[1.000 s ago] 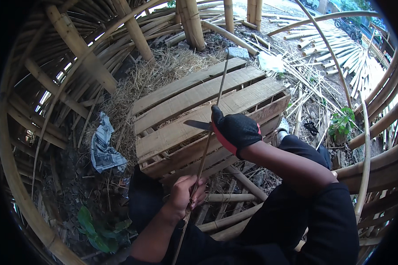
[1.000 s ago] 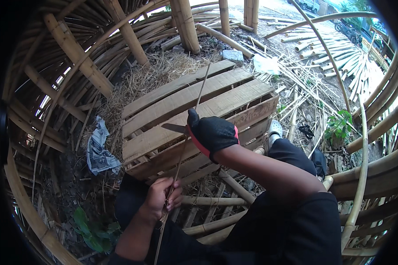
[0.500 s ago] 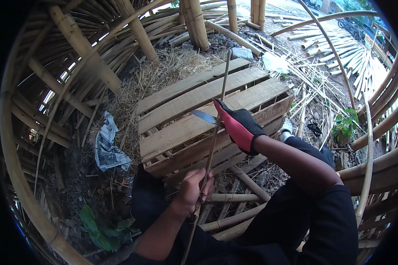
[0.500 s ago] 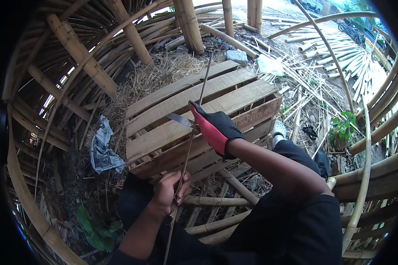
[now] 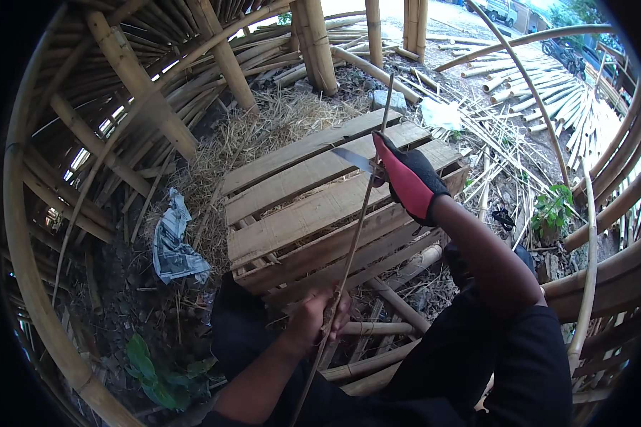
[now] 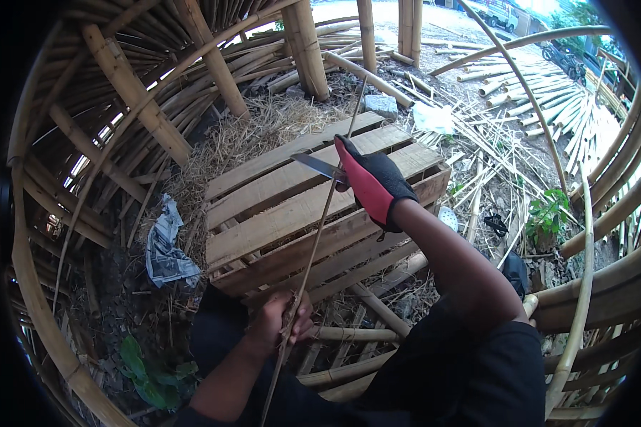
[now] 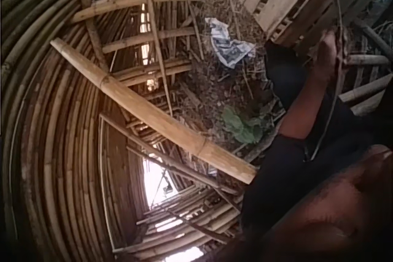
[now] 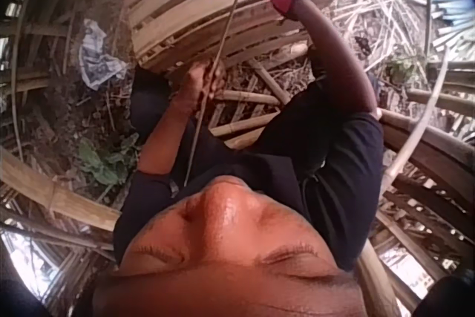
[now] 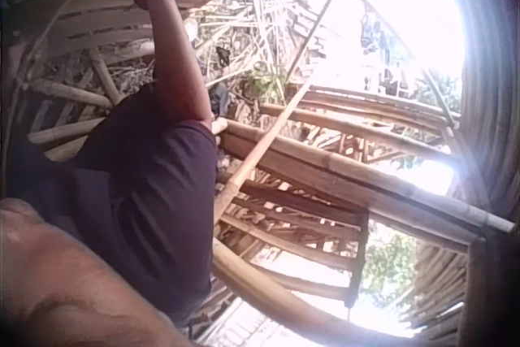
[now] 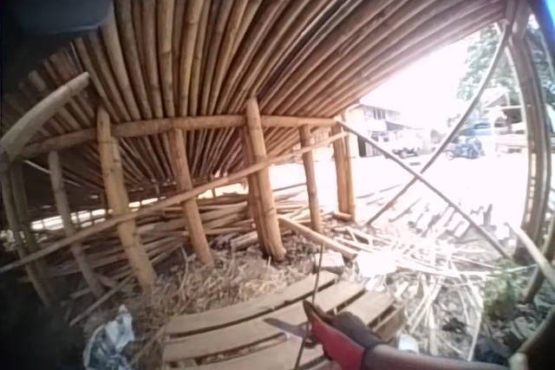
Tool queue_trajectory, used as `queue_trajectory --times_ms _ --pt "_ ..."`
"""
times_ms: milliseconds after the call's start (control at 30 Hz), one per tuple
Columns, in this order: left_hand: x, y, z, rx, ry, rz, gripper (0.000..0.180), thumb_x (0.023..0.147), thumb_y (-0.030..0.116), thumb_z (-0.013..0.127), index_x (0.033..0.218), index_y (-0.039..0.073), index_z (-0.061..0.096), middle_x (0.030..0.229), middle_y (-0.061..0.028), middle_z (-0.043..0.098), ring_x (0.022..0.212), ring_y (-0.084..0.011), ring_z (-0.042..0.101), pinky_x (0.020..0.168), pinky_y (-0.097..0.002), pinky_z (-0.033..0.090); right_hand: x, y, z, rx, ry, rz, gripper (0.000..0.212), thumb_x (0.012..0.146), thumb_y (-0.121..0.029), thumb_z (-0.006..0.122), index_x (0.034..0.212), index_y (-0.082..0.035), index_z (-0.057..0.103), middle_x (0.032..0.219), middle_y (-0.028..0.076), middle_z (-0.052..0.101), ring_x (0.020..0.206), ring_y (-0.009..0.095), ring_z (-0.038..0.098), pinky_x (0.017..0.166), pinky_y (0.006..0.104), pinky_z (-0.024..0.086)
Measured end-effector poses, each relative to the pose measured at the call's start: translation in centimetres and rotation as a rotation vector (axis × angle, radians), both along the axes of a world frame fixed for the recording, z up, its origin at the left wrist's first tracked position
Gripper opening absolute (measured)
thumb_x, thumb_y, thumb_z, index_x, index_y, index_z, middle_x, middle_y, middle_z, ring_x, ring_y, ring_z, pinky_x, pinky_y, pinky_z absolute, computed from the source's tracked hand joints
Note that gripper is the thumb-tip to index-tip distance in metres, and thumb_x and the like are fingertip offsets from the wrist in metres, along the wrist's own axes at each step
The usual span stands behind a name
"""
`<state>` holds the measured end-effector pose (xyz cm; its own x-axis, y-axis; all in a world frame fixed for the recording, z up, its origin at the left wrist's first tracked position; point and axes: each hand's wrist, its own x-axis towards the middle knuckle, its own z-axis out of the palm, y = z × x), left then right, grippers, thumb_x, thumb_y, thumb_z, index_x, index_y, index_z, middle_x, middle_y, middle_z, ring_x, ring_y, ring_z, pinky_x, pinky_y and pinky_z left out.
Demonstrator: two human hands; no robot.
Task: Using a small knife to shave or trim a thin bamboo pole while supported by a wooden crate inside a bamboo structure.
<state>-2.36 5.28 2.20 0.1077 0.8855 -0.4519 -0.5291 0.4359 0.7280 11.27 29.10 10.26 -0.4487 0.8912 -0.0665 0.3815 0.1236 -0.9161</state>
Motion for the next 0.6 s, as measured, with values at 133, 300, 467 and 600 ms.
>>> queue_trajectory --times_ms 133,300,467,600 --pt "0.1 0.3 -0.1 0.069 0.037 0.048 0.042 0.101 0.039 0.033 0.071 0.010 0.043 0.050 -0.0027 0.039 0.035 -0.0108 0.038 0.036 -0.0247 0.032 0.4 2.3 -1.5 0.247 -0.433 -0.190 0.081 0.093 -0.067 0.022 0.076 -0.005 0.071 0.066 0.015 0.065 0.072 0.031 0.065 0.078 0.0397 0.048" --pt "-0.1 -0.2 -0.5 -0.015 -0.071 0.087 0.042 0.102 0.037 0.033 0.070 0.010 0.043 0.049 -0.0028 0.038 0.034 -0.0111 0.037 0.036 -0.0244 0.030 -2.2 -2.0 -3.3 0.305 -0.577 -0.052 0.070 0.096 -0.056 0.023 0.087 -0.003 0.069 0.087 0.024 0.066 0.091 0.042 0.063 0.086 0.0484 0.045" --pt "-0.1 0.2 -0.2 -0.002 -0.105 0.044 0.045 0.102 0.040 0.034 0.070 0.010 0.043 0.047 -0.0028 0.038 0.032 -0.0113 0.036 0.035 -0.0241 0.030 -0.8 2.4 -3.2 0.205 -0.507 -0.096 0.074 0.096 -0.057 0.020 0.079 -0.002 0.067 0.077 0.020 0.065 0.084 0.037 0.064 0.085 0.0453 0.045" --pt "-0.7 -0.4 -0.6 -0.030 -0.161 0.046 0.046 0.102 0.040 0.033 0.069 0.010 0.043 0.047 -0.0032 0.039 0.032 -0.0117 0.037 0.035 -0.0236 0.030 -2.4 -1.3 -2.9 0.076 -0.551 0.044 0.068 0.097 -0.051 0.021 0.101 -0.001 0.066 0.106 0.026 0.064 0.106 0.040 0.059 0.096 0.0437 0.042"
